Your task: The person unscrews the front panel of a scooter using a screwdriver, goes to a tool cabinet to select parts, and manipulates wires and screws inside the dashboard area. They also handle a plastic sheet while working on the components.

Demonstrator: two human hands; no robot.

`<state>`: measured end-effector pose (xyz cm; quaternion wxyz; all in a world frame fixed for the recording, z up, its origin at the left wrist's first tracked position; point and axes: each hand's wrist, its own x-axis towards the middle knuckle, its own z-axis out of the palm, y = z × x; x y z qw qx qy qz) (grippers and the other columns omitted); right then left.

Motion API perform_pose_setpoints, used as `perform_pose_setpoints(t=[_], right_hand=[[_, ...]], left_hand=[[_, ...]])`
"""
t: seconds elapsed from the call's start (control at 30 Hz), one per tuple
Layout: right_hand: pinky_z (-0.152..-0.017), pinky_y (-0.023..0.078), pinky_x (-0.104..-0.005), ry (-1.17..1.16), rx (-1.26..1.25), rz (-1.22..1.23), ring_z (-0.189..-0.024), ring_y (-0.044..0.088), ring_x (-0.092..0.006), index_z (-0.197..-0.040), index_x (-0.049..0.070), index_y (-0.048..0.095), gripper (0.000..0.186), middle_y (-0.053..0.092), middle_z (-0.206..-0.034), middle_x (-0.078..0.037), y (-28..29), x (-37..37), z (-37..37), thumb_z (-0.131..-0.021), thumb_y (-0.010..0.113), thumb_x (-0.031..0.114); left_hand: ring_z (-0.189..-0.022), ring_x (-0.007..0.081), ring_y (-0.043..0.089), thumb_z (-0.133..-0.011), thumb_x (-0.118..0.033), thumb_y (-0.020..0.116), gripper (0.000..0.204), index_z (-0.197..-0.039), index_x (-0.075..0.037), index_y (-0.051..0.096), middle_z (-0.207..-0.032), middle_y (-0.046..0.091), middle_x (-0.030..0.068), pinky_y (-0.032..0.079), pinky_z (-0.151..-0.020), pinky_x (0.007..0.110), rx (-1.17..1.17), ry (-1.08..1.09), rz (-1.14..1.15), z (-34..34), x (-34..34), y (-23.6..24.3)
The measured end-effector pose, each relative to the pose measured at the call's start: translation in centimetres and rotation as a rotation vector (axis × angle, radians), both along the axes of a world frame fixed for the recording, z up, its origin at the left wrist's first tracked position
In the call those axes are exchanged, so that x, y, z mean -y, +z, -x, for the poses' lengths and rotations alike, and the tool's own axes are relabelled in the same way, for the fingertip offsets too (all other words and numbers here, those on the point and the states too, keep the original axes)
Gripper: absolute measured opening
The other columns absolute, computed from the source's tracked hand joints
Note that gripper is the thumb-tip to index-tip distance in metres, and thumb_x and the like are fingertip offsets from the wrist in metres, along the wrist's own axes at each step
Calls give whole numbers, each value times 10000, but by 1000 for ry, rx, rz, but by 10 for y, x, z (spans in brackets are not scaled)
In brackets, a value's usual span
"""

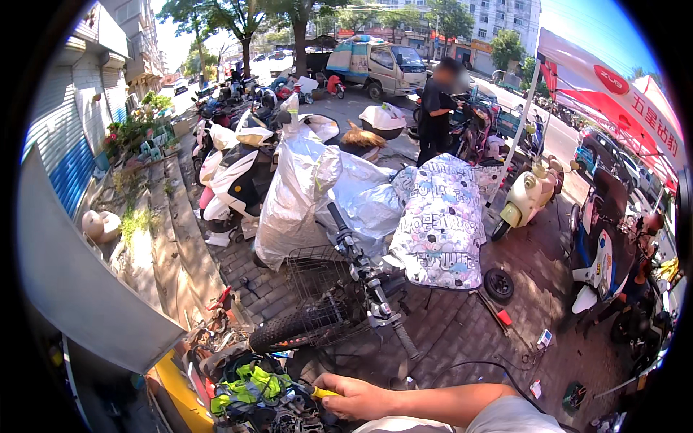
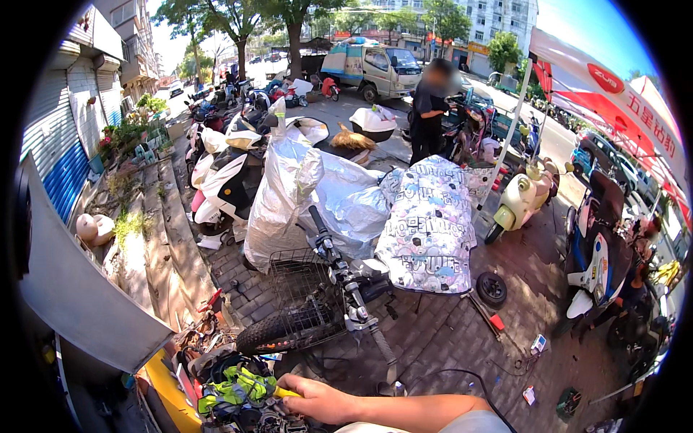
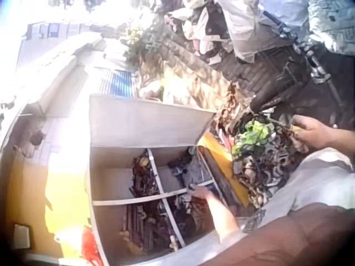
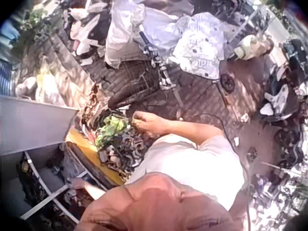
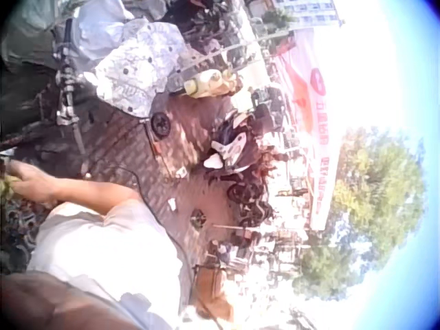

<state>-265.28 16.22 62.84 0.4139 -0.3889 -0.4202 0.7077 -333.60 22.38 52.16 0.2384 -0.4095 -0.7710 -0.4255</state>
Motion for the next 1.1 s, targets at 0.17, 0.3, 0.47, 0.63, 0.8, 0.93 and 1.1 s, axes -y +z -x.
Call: perform_pose_setpoints(t=[0.17, 0.3, 0.47, 0.63, 0.8, 0.93, 1.1], right_hand=[[-592, 321, -226, -104, -367, 179, -691, 366, -31, -1358, 44, 512, 285, 438, -836, 58, -46, 67, -104, -1134, 472, 216], [-615, 342, -224, -345, -155, 144, -694, 381, -43, -1304, 49, 520, 242, 445, -836, 45, -20, 126, -211, -1130, 474, 212], [-603, 397, -260, -1182, -342, 85, -623, 443, -92, -1174, 55, 541, 186, 498, -782, -5, -6, 212, -379, -1098, 494, 218], [-600, 378, -273, -1868, -459, -508, -633, 430, -93, -1101, 106, 572, 199, 476, -777, 13, 40, 325, -507, -1087, 497, 289], [-612, 387, -284, -2240, -328, -882, -650, 434, -101, -1026, 106, 546, 179, 489, -790, 15, 68, 417, -527, -1088, 499, 268], [-622, 390, -288, -2322, -353, -557, -662, 443, -114, -1013, 128, 550, 177, 503, -788, 13, 7, 443, -513, -1076, 519, 290], [-616, 392, -293, -2321, -710, -40, -648, 448, -122, -992, 138, 553, 183, 512, -778, 7, -94, 478, -517, -1062, 544, 308]], left_hand=[[-1136, 421, 638, -1015, -301, 622, 378, -1213, 12, 699, -1209, 700, 257, 480, -1018, 465, 251, -651, 786, -334, 100, -77], [-1134, 413, 638, -1017, -302, 614, 373, -1213, 4, 699, -1205, 701, 250, 484, -1012, 463, 350, -912, 1183, -486, 155, -144], [-1132, 405, 639, -1019, -302, 605, 367, -1213, -5, 698, -1201, 702, 240, 489, -1005, 461, 362, -1104, 1449, -618, 169, -190], [-1131, 396, 640, -1022, -303, 595, 361, -1213, -14, 698, -1197, 703, 230, 493, -997, 458, 314, -1232, 1572, -684, 172, -213], [-1129, 387, 641, -1025, -304, 586, 356, -1214, -24, 698, -1193, 705, 221, 498, -990, 456, 209, -1365, 1710, -726, 187, -245], [-1127, 380, 642, -1027, -304, 579, 352, -1214, -31, 698, -1190, 706, 213, 502, -984, 454, 147, -1381, 1825, -735, 200, -264], [-1126, 371, 643, -1029, -305, 569, 348, -1214, -40, 698, -1186, 707, 203, 507, -976, 451, 53, -1401, 1938, -785, 204, -278]])
